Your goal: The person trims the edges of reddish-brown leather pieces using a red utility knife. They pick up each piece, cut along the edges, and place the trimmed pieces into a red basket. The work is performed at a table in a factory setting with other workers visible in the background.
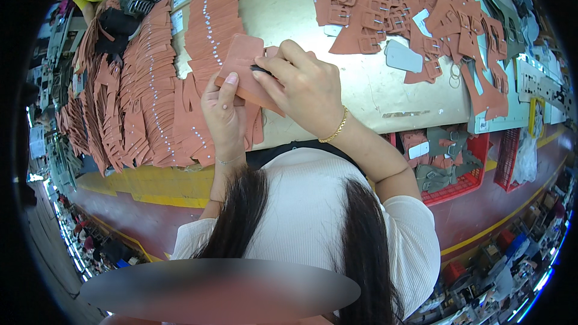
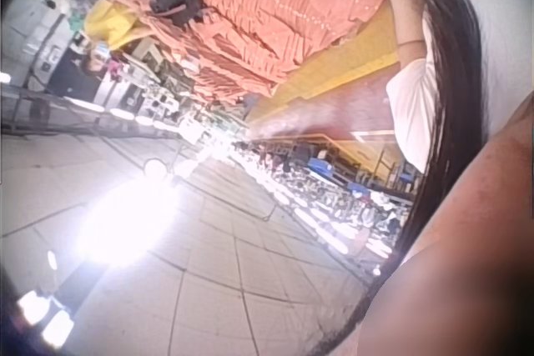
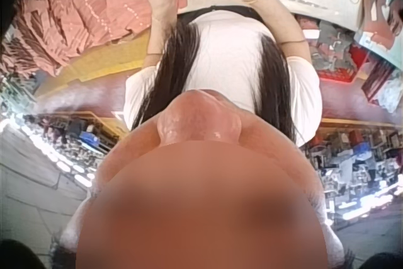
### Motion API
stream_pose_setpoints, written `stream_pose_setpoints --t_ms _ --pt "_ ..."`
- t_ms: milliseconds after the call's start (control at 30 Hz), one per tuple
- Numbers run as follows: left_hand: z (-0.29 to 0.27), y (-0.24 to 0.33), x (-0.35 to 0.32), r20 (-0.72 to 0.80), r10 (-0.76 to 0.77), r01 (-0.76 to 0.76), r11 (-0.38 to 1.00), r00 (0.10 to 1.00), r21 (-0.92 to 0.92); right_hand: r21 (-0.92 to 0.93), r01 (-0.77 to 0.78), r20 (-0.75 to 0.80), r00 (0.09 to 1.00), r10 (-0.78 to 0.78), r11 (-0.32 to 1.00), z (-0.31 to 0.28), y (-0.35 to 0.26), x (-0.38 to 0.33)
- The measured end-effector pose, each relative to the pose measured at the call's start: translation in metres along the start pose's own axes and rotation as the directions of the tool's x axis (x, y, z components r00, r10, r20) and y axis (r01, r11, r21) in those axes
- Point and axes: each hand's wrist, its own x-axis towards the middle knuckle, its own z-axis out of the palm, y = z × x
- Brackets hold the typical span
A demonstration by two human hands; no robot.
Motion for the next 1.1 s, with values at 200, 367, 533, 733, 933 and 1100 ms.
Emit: stream_pose_setpoints --t_ms 200,367,533,733,933,1100 --pt "0.0028 0.0013 -0.0006 -0.009 0.011 -0.01 0.999 1.0 0.039 -0.014 -0.002 -0.009 1.0 0.002 1.0 0.0001 -0.0011 0.0003" --pt "0.005 0.0026 -0.0025 -0.031 0.011 -0.008 0.998 0.999 0.07 -0.023 -0.024 0.005 1.0 0.024 0.999 0.0009 -0.0012 0.0007" --pt "0.0013 0.0022 -0.0037 -0.046 0.009 -0.002 0.989 0.999 0.148 -0.01 -0.022 0.004 1.0 0.022 1.0 0.0014 -0.001 0.0006" --pt "-0.0023 0.0 -0.0044 -0.012 0.028 -0.026 0.986 1.0 0.166 0.023 -0.023 0.009 1.0 0.023 0.999 -0.0008 -0.0015 0.0014" --pt "-0.0002 -0.0008 -0.0063 -0.031 0.082 -0.069 0.946 0.996 0.316 -0.017 -0.015 0.014 1.0 0.015 1.0 -0.0011 -0.0027 0.0012" --pt "0.0033 -0.007 -0.0061 0.03 0.257 -0.239 0.842 0.966 0.484 -0.066 -0.008 -0.015 1.0 0.007 0.998 0.0024 -0.0019 -0.0012"
